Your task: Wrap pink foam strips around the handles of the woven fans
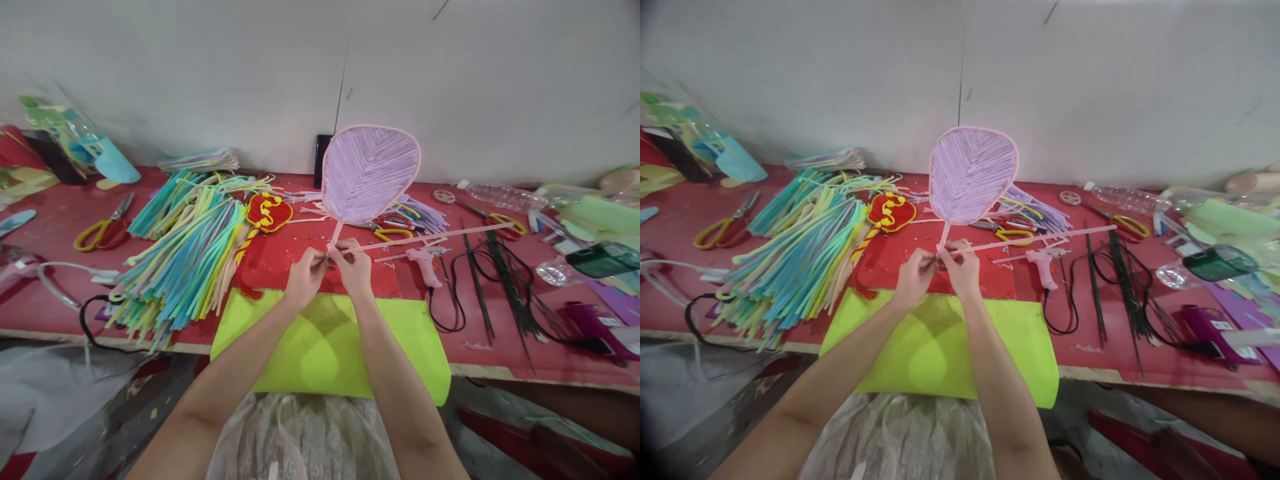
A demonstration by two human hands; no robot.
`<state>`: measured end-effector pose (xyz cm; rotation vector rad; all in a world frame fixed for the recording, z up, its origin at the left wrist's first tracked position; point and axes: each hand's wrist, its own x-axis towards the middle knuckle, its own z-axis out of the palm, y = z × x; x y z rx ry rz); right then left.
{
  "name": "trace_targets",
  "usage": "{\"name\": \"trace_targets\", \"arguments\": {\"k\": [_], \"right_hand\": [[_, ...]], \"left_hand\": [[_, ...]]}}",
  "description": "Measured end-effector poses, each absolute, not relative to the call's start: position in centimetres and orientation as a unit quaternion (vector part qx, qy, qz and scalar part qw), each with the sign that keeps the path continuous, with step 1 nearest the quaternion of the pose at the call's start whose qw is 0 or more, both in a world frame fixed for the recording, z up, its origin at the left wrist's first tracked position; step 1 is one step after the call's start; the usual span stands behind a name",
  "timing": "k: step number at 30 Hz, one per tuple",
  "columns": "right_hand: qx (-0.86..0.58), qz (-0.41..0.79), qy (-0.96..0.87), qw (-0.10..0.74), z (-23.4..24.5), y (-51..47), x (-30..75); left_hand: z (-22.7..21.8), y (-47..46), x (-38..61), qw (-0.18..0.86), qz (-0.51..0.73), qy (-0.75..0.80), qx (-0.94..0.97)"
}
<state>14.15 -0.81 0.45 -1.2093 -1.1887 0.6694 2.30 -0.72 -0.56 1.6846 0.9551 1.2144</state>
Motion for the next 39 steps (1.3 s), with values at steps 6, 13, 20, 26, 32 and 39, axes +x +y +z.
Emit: {"name": "trace_targets", "arguments": {"k": [6,13,20,26,32,39], "right_hand": [[-0.510,0.281,-0.521,0.624,0.3,-0.7,14.4],[-0.490,0.298,-0.508,0.642,0.2,-0.6,14.4],[-0.485,0.298,-0.520,0.637,0.6,-0.9,14.4],[-0.482,0.305,-0.523,0.633,0.7,-1.0,14.5],[-0.486,0.300,-0.528,0.628,0.8,-1.0,14.4],[-0.473,0.301,-0.536,0.631,0.9,-1.1,14.5]], "left_hand": [[-0.4,-0.7,2.0,0.434,0.472,0.373,0.671],[0.4,0.1,1.7,0.509,0.466,0.363,0.626],[-0.1,1.1,1.5,0.602,0.443,0.348,0.566],[-0.3,1.3,1.4,0.636,0.421,0.347,0.545],[-0.4,1.3,1.4,0.654,0.419,0.348,0.525],[-0.3,1.2,1.5,0.685,0.410,0.344,0.494]]}}
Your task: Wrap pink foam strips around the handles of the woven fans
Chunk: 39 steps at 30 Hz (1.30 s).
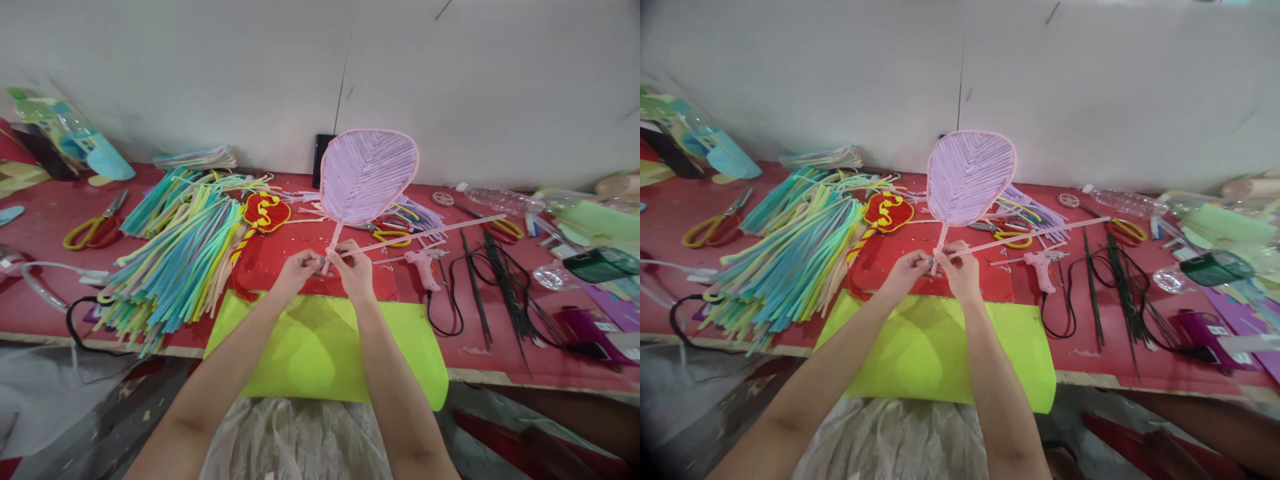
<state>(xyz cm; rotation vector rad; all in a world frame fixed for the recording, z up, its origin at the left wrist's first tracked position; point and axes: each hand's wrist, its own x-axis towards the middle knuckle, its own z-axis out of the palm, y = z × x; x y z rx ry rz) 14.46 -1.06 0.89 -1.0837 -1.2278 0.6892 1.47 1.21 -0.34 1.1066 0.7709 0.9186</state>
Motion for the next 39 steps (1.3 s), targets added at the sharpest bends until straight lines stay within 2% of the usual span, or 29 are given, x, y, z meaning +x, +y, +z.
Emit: {"name": "trace_targets", "arguments": {"k": [19,39], "right_hand": [[-0.464,0.349,-0.524,0.624,1.42,-1.56,14.41],[-0.470,0.330,-0.545,0.610,1.38,-1.53,14.66]], "left_hand": [[-0.46,1.15,1.41,0.728,0.397,0.331,0.450],[-0.35,1.16,1.27,0.747,0.384,0.323,0.437]]}}
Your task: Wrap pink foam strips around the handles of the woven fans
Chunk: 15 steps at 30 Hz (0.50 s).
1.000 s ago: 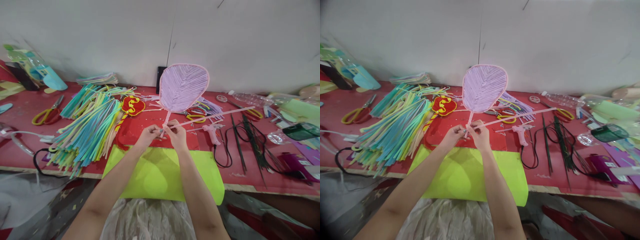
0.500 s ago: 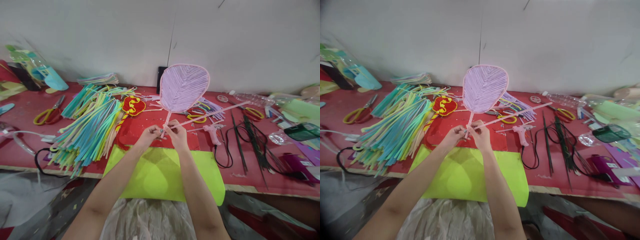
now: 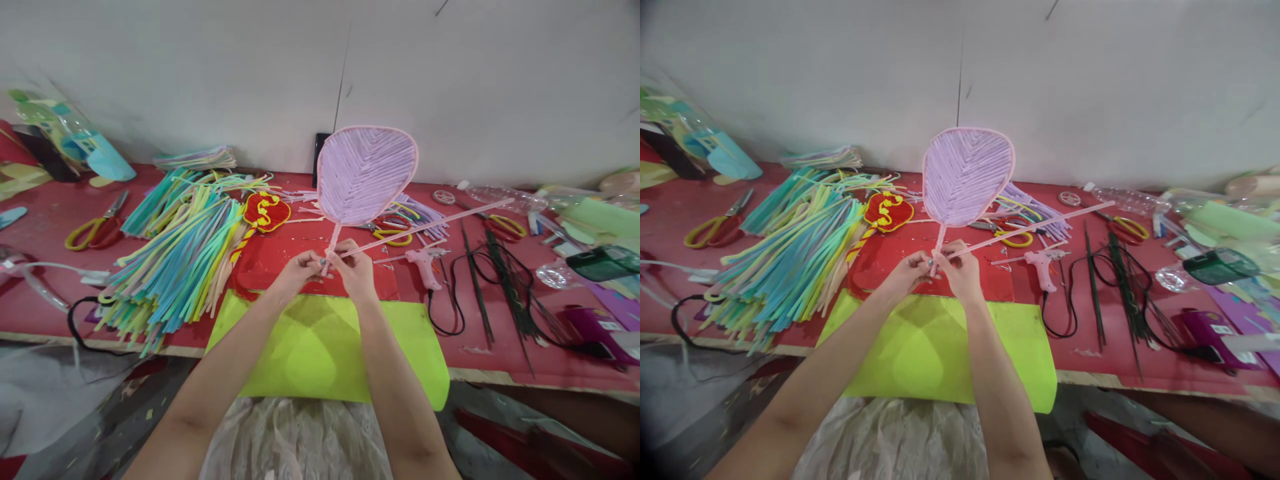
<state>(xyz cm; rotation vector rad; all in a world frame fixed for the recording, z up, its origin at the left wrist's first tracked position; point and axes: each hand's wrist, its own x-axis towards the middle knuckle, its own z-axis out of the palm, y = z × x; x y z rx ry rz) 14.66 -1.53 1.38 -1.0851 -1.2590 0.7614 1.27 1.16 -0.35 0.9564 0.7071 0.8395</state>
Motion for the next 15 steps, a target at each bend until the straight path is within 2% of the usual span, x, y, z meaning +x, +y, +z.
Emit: {"name": "trace_targets", "arguments": {"k": [8,15], "right_hand": [[-0.470,0.313,-0.560,0.606,1.42,-1.56,14.57],[-0.474,0.314,-0.560,0.603,1.22,-1.51,14.50]], "left_hand": [[-0.42,1.10,1.31,0.774,0.386,0.299,0.404],[-0.57,1.16,1.42,0.756,0.390,0.310,0.425]]}}
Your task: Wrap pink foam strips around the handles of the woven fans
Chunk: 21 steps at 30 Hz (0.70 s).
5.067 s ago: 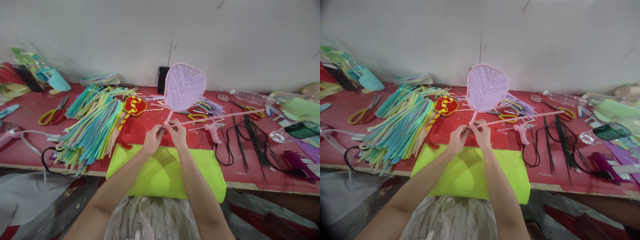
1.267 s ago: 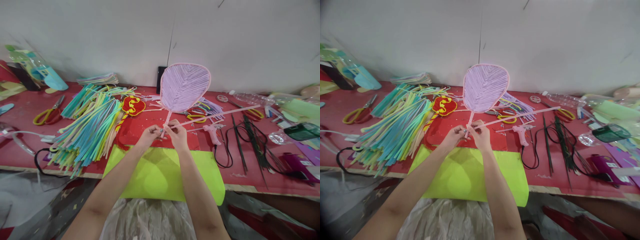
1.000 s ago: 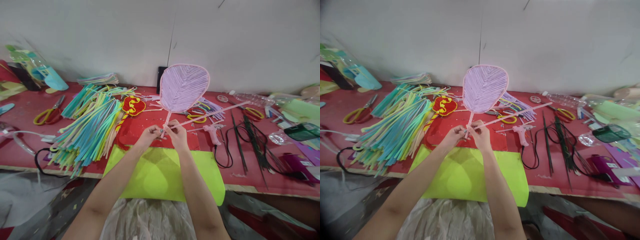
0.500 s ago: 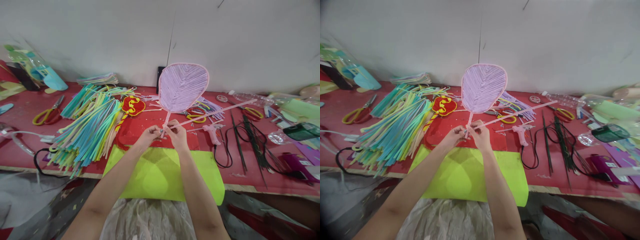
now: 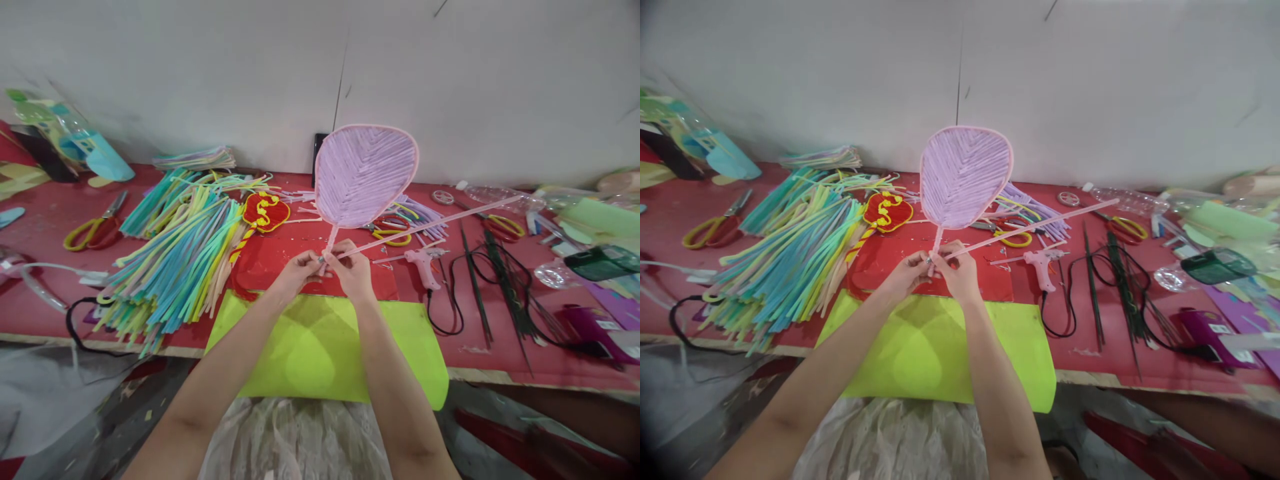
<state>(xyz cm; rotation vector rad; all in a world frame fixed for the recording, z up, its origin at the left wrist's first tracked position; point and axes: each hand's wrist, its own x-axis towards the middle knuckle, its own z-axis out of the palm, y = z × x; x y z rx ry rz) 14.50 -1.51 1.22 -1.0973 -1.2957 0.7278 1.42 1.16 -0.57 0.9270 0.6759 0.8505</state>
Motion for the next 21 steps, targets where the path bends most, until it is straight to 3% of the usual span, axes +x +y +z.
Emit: {"name": "trace_targets", "arguments": {"k": [21], "right_hand": [[-0.500,0.313,-0.530,0.609,0.62,-1.00,14.48]], "left_hand": [[0.22,0.34,2.27,0.588,0.467,0.371,0.546]]}}
